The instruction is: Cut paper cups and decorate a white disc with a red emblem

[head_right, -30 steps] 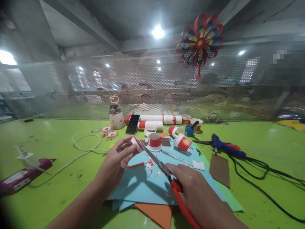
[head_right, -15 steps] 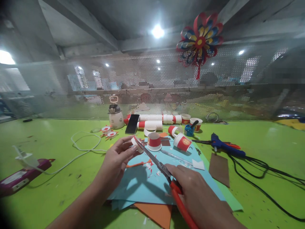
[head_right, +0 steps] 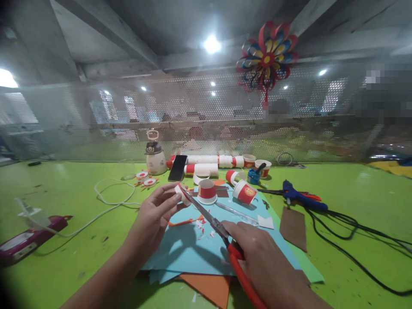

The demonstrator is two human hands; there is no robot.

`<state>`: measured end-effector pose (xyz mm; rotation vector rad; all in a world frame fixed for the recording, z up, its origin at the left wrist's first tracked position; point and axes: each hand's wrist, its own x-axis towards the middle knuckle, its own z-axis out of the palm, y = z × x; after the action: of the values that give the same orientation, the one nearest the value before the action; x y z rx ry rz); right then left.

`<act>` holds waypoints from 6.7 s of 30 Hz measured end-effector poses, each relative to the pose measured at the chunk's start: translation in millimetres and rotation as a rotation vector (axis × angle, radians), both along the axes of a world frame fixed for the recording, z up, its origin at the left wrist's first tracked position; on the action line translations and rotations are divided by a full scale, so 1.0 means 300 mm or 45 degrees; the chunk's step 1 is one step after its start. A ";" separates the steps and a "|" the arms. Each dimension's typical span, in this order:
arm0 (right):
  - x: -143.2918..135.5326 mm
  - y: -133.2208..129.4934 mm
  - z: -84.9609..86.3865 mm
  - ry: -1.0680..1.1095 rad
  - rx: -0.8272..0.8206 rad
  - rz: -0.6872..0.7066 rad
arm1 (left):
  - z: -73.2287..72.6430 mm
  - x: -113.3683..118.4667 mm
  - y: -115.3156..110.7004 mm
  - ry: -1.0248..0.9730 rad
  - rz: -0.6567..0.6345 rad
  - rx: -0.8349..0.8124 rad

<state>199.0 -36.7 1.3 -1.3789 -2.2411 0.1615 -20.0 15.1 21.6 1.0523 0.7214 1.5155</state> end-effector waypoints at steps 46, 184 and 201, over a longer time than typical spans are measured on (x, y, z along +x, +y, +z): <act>-0.012 0.002 0.004 0.112 -0.047 0.070 | -0.003 0.006 0.000 -0.060 -0.056 -0.036; -0.025 -0.027 0.038 0.147 -0.106 0.093 | 0.002 0.019 -0.014 -0.221 -0.089 -0.083; -0.020 -0.012 0.026 0.189 -0.138 0.122 | -0.001 0.016 -0.009 -0.211 -0.070 -0.090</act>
<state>193.0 -40.3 9.0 -1.2695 -2.2026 0.4101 -15.1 12.5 21.3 0.8755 0.6204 1.4992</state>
